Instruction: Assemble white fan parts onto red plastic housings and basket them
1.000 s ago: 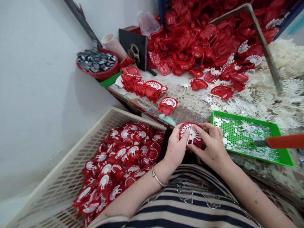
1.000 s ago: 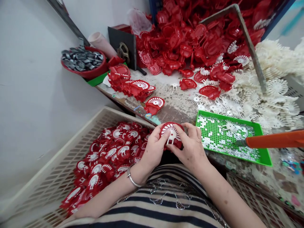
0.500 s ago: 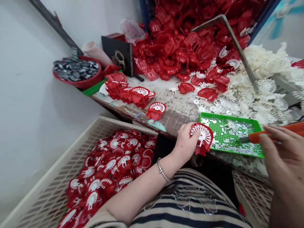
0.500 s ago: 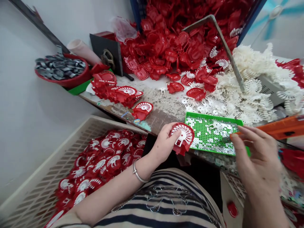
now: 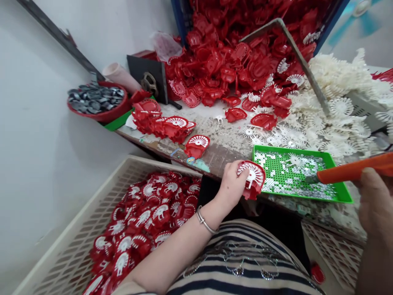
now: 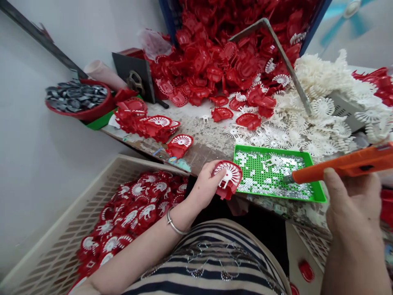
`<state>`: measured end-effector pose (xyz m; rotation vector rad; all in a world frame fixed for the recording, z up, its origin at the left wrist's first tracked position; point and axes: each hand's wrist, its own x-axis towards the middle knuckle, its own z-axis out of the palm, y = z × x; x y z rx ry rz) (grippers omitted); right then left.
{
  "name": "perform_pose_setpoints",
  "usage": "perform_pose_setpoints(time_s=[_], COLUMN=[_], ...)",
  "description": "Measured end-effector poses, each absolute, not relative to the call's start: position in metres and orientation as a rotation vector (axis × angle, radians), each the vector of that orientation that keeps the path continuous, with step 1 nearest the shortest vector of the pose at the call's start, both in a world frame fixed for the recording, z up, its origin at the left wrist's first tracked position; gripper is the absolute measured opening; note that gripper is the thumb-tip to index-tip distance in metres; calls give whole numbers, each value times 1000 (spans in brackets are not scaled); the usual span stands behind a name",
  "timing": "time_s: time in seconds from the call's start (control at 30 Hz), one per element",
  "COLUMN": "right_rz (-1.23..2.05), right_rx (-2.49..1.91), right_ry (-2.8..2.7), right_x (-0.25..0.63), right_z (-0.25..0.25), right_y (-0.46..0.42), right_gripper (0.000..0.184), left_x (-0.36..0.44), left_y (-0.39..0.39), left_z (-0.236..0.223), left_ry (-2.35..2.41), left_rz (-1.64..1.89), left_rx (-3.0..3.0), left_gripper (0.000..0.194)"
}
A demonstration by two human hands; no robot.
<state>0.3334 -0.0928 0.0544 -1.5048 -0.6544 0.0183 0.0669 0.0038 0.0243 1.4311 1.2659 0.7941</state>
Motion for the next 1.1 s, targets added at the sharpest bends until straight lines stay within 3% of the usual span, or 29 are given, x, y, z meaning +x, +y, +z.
perform_pose_setpoints(time_s=[0.6,0.77,1.1], right_rz=[294,282,285], right_rx=[-1393,-1361,-1370], right_ry=[-527,-578,-589], right_x=[305,303,310], right_z=[53,53,66], right_y=[-53,-45,-25], right_gripper=[58,47,48], left_x=[72,68,66], left_y=[-24,-19,-18], left_z=[14,14,13], left_ry=[1329,1292,1293], left_rz=[869,845,856], left_rx=[1467,1495,1531], left_gripper=[24,23,27])
